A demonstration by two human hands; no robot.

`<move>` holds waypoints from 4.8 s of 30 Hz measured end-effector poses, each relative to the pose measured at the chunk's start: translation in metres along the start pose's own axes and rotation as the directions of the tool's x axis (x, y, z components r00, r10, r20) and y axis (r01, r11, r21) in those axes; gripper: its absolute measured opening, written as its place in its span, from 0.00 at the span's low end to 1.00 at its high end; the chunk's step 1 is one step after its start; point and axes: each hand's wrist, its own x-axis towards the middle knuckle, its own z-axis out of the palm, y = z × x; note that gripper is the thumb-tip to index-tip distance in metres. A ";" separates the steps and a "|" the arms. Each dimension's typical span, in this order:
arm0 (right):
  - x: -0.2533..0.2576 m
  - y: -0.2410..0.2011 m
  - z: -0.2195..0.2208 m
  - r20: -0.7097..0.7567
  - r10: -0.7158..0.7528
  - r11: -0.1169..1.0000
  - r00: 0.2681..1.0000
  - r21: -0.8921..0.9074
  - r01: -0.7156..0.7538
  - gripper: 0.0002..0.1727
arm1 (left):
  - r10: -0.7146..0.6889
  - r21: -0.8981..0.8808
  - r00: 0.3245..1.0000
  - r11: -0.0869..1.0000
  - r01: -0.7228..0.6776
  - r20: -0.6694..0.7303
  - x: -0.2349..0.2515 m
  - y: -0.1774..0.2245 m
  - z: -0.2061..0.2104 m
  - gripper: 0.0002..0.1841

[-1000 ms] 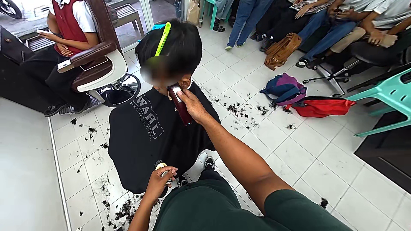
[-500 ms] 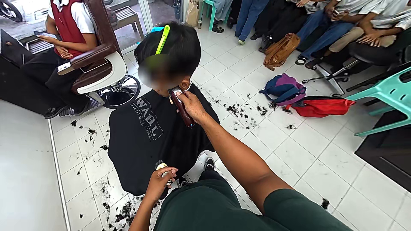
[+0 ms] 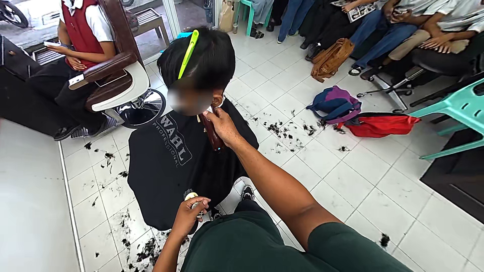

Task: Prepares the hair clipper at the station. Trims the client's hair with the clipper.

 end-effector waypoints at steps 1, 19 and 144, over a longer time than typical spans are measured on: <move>0.001 0.000 -0.001 -0.001 -0.002 1.000 1.000 0.007 0.002 0.25 | 0.005 0.011 1.000 1.000 -0.005 0.002 0.000 0.000 0.000 0.10; -0.045 0.029 -0.048 0.167 -0.026 0.998 0.986 0.058 0.017 0.21 | 0.551 0.075 0.681 0.800 -0.595 -0.482 0.058 0.097 -0.011 0.12; -0.005 0.004 -0.005 0.077 -0.017 0.998 0.997 0.056 0.013 0.27 | 0.050 0.189 0.999 0.981 -0.049 0.000 0.004 -0.001 -0.012 0.05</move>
